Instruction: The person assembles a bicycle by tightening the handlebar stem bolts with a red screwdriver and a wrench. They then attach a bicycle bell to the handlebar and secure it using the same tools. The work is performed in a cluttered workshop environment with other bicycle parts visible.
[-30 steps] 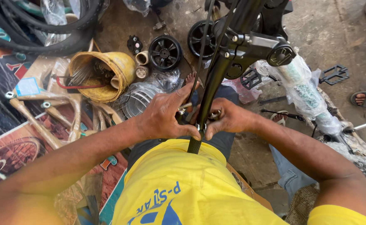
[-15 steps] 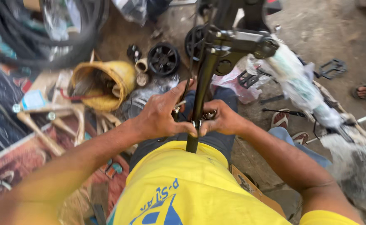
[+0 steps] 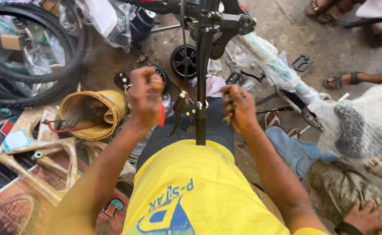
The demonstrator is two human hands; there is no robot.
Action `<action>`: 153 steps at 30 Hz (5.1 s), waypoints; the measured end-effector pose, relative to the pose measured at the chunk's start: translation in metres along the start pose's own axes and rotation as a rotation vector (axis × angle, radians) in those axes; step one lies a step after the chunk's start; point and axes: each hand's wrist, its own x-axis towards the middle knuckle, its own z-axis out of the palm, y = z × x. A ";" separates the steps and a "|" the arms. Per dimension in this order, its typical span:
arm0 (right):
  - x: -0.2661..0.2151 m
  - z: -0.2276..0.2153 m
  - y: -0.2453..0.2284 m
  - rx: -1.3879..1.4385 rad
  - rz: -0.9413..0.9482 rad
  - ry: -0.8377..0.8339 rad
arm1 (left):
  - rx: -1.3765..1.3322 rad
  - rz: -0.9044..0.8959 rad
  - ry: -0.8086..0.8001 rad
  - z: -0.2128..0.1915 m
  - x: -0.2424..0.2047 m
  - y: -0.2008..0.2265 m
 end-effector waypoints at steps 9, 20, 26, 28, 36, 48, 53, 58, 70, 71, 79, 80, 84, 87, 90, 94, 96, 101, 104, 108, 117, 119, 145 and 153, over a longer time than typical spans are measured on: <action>-0.084 0.095 -0.046 -0.552 -0.360 -0.240 | -0.691 -0.476 -0.408 0.009 -0.063 0.073; -0.090 0.101 -0.040 -0.712 -0.519 -0.161 | -0.134 -0.339 -0.482 -0.006 -0.081 0.097; -0.083 0.100 -0.041 -0.764 -0.522 -0.166 | -0.131 -0.051 -0.332 -0.004 -0.071 0.095; -0.090 0.099 -0.042 -0.786 -0.633 -0.204 | -0.151 -0.112 -0.351 -0.002 -0.075 0.095; -0.098 0.097 -0.011 -0.277 -0.364 -0.030 | -0.342 -0.211 -0.385 0.002 -0.082 0.082; -0.093 0.090 -0.008 -0.343 -0.409 0.010 | -0.046 -0.077 -0.398 0.002 -0.081 0.097; -0.089 0.089 -0.012 -0.586 -0.451 0.063 | 0.086 -0.041 -0.370 0.002 -0.078 0.111; -0.073 0.074 -0.009 -0.290 -0.204 0.021 | 0.084 0.019 -0.287 0.007 -0.070 0.099; -0.044 0.041 -0.005 0.036 -0.014 0.123 | 0.409 0.009 -0.270 -0.005 -0.053 0.079; -0.043 0.043 -0.006 0.048 -0.023 0.145 | 0.417 -0.005 -0.282 -0.005 -0.052 0.079; -0.043 0.047 -0.014 0.187 -0.022 0.111 | 0.432 -0.003 -0.284 -0.003 -0.051 0.080; -0.042 0.047 -0.015 0.177 -0.021 0.099 | 0.438 0.000 -0.290 -0.001 -0.049 0.080; -0.036 0.041 -0.009 0.114 -0.040 0.040 | 0.483 0.014 -0.316 0.012 -0.044 0.081; -0.029 0.034 -0.001 0.092 -0.026 0.017 | 0.514 0.010 -0.330 0.016 -0.044 0.082; -0.023 0.031 0.003 0.134 0.009 0.047 | 0.560 0.008 -0.337 0.022 -0.048 0.085; -0.022 0.033 -0.005 0.195 0.042 0.055 | 0.665 0.103 -0.285 0.031 -0.054 0.087; -0.023 0.034 -0.009 0.156 0.056 0.056 | 0.665 0.096 -0.278 0.032 -0.057 0.085; -0.019 0.034 -0.011 0.125 0.076 0.073 | 0.593 0.073 -0.278 0.032 -0.057 0.081; -0.019 0.032 -0.006 0.039 0.051 0.061 | 0.574 0.041 -0.271 0.031 -0.058 0.079; -0.016 0.031 0.000 -0.044 0.028 0.097 | 0.613 0.083 -0.263 0.030 -0.056 0.079; -0.021 0.024 -0.015 0.126 0.018 0.055 | 0.729 0.116 -0.230 0.039 -0.059 0.089; -0.022 0.025 -0.015 0.142 0.016 0.043 | 0.690 0.103 -0.242 0.038 -0.059 0.090; -0.018 0.030 -0.008 0.090 0.062 0.015 | 0.741 0.161 -0.131 0.052 -0.076 0.081; -0.010 0.039 0.012 0.105 0.013 0.021 | 0.609 0.057 -0.266 0.035 -0.048 0.094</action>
